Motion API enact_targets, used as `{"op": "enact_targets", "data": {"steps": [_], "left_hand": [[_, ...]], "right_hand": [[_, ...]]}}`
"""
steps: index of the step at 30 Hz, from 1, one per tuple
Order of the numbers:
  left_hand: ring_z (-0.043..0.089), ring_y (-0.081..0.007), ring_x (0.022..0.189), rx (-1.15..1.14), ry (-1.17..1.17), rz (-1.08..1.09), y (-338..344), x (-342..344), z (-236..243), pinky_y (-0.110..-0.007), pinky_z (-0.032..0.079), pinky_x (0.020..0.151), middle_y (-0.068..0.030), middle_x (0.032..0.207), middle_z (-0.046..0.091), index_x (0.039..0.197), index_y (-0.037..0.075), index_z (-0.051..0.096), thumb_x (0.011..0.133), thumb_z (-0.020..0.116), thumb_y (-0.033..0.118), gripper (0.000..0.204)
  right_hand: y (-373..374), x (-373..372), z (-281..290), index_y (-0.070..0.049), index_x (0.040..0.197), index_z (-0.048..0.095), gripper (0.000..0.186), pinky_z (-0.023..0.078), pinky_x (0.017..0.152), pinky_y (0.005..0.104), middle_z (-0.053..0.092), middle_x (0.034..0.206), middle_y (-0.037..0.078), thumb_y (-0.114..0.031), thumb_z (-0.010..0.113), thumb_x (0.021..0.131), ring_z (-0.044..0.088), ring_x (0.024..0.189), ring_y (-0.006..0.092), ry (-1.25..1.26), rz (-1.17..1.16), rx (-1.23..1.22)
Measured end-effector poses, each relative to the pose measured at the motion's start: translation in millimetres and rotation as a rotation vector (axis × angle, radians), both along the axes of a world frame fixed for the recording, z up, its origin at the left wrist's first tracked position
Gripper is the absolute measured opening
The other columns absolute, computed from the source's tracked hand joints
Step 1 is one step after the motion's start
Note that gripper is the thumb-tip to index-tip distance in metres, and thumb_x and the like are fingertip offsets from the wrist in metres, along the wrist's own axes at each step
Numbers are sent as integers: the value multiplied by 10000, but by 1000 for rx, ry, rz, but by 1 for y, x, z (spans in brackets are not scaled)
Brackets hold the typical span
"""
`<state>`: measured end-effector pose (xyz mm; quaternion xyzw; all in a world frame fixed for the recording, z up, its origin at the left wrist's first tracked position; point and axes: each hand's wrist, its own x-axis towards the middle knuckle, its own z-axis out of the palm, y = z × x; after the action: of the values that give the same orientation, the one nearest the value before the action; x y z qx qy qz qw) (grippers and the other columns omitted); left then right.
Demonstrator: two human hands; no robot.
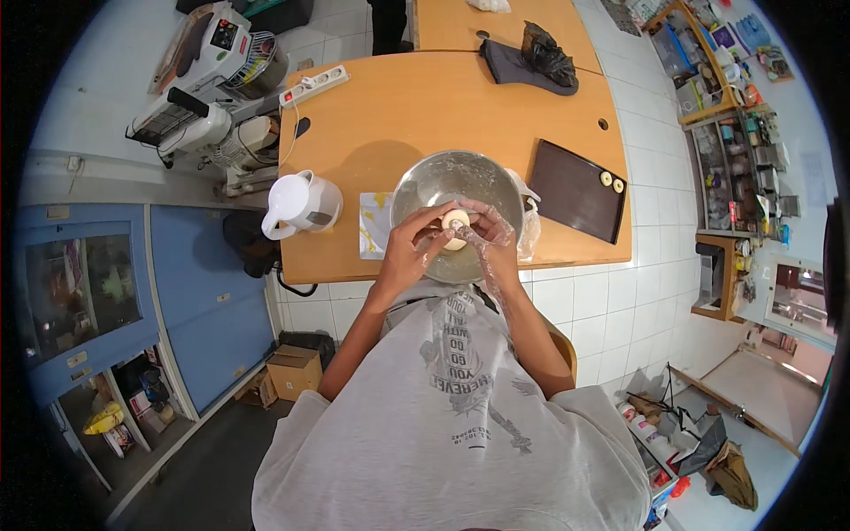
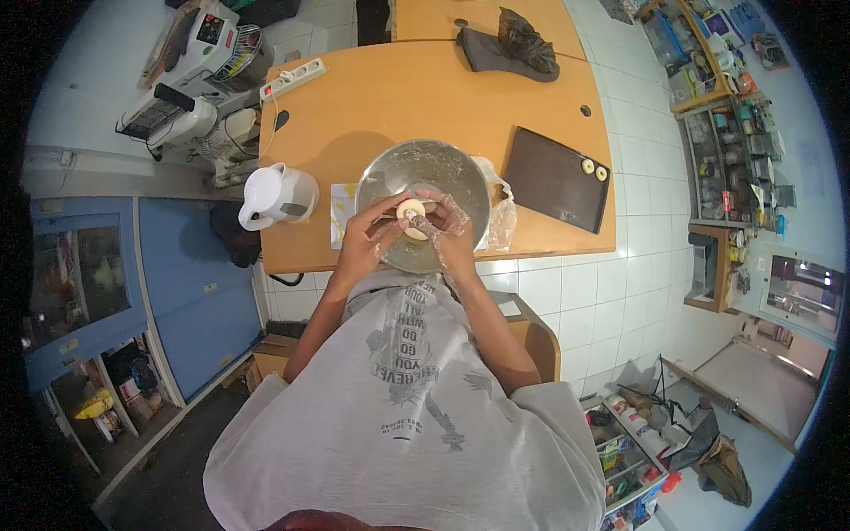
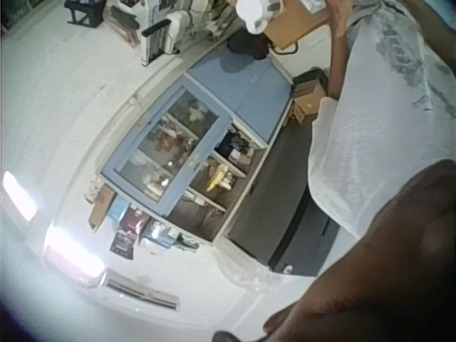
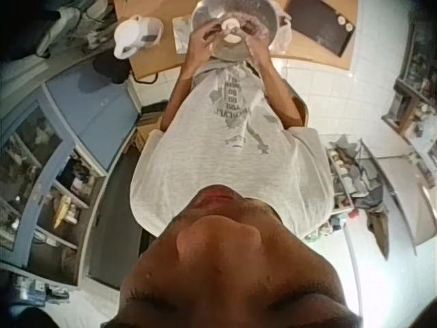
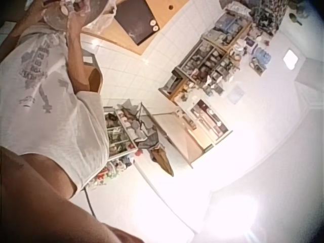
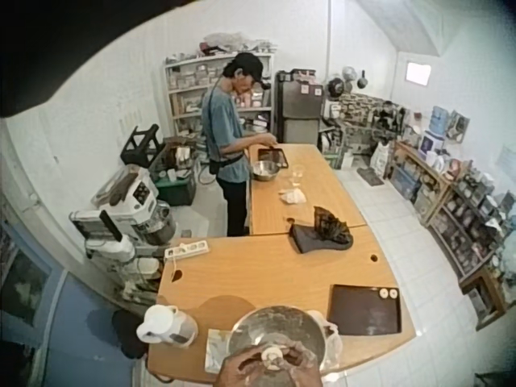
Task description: The person rubs flour onto their hands, shapes dough into a ball by hand, and presses a hole through the center of the dough ball with their fingers.
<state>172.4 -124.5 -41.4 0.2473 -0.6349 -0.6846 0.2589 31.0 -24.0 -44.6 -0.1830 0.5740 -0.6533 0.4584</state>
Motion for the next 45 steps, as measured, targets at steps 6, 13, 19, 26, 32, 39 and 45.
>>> {"op": "enact_targets", "data": {"steps": [6,13,19,26,32,39,45], "left_hand": [[639,-160,1152,133,-24,-50,5,-9,-11,-300,516,1001,-83,1281,635,1372,6,625,974,691,26,404],[675,-194,1133,150,-12,-50,4,-17,-14,-320,550,979,-104,1271,623,1325,-11,642,985,661,-2,341],[667,-194,1154,196,16,-2,8,-25,-8,-322,548,991,-110,1282,661,1330,-29,624,994,658,8,340],[664,-170,1136,217,-37,11,6,-29,-1,-311,545,983,-108,1248,681,1316,-28,621,989,676,17,335],[659,-162,1107,219,-53,50,9,-33,3,-307,542,969,-105,1211,675,1355,-21,582,983,683,16,387],[639,-151,1125,235,-127,89,16,-41,10,-327,520,1019,-83,1208,667,1363,15,577,966,687,10,412],[655,-151,1091,221,-106,241,23,-40,4,-320,521,1010,-93,1180,681,1317,-6,604,973,691,20,356]], "right_hand": [[10,-2,-5,0,1314,624,444,548,896,292,748,1081,103,0,773,896,698,997,147,-18,-105,7],[13,-7,6,0,1277,650,392,537,913,296,746,1076,100,-25,774,906,691,1002,144,45,-86,12],[14,-17,2,-3,1245,670,340,535,915,304,740,1105,102,-44,767,921,684,1012,147,118,-45,12],[9,-24,10,-1,1227,693,310,534,915,306,736,1134,75,-42,758,927,678,1020,154,105,-26,-10],[8,-34,5,4,1114,750,182,540,878,297,753,1043,70,-76,742,951,690,955,140,80,33,59],[3,-43,1,3,1083,756,163,540,863,290,757,977,56,-91,748,951,691,924,131,51,46,82],[1,-47,-4,-15,1072,735,138,542,878,280,738,1042,60,-63,750,943,672,958,128,-66,64,39]]}}
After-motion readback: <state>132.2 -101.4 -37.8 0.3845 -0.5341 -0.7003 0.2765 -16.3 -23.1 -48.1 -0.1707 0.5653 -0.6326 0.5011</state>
